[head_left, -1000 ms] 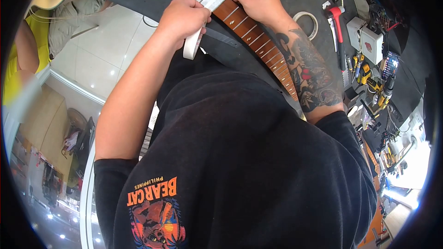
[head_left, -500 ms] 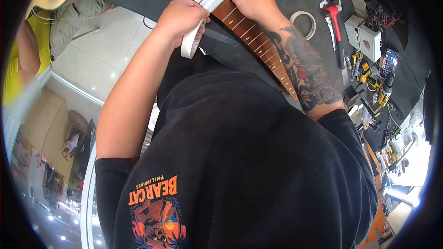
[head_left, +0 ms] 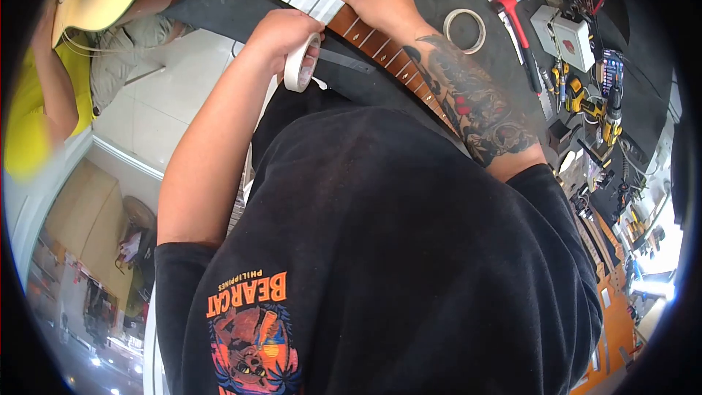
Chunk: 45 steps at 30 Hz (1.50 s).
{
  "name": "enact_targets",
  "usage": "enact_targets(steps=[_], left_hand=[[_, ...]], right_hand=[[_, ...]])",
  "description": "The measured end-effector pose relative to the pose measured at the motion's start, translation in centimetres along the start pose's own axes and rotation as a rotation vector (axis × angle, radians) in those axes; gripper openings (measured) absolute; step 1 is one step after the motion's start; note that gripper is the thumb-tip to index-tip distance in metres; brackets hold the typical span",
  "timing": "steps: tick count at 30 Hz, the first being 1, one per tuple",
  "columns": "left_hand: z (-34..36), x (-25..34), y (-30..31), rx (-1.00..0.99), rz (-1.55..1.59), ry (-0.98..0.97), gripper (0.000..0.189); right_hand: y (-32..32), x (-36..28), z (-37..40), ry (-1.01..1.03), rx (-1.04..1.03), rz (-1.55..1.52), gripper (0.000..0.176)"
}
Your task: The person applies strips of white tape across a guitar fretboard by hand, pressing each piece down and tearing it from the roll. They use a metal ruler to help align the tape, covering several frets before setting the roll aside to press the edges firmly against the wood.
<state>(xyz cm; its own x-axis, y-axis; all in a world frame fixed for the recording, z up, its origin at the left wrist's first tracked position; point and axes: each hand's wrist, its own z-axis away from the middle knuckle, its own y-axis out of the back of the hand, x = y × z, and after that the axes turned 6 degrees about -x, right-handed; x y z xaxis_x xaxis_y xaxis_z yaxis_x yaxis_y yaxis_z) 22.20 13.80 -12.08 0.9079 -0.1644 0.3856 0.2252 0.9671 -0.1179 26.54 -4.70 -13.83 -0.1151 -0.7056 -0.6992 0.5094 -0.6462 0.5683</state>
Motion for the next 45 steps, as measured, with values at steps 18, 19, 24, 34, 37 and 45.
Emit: enact_targets(steps=[18,19,24,34,37,45], left_hand=[[-0.2,-0.3,0.3,-0.093,0.022,-0.067,0.016],[-0.1,-0.3,0.5,-0.098,0.020,-0.057,0.016],[-0.1,0.1,0.8,-0.121,-0.002,-0.044,0.017],[0.0,0.0,0.9,-0.132,0.013,-0.048,0.020],[0.0,-0.1,0.8,-0.112,0.002,-0.052,0.021],[1.8,-0.5,1.5,-0.261,0.012,-0.101,0.041]], right_hand=[[-3.6,-0.8,2.9,0.013,0.189,0.008,0.034],[-3.5,-0.5,2.6,-0.013,0.164,-0.036,0.033],[-3.1,-0.6,2.5,0.038,0.158,0.128,0.032],[-3.4,-0.5,1.6,0.006,0.171,0.165,0.033],[-3.5,0.3,2.2,0.118,0.162,0.188,0.031],[-3.3,-0.2,3.4,0.191,0.164,0.274,0.046]])
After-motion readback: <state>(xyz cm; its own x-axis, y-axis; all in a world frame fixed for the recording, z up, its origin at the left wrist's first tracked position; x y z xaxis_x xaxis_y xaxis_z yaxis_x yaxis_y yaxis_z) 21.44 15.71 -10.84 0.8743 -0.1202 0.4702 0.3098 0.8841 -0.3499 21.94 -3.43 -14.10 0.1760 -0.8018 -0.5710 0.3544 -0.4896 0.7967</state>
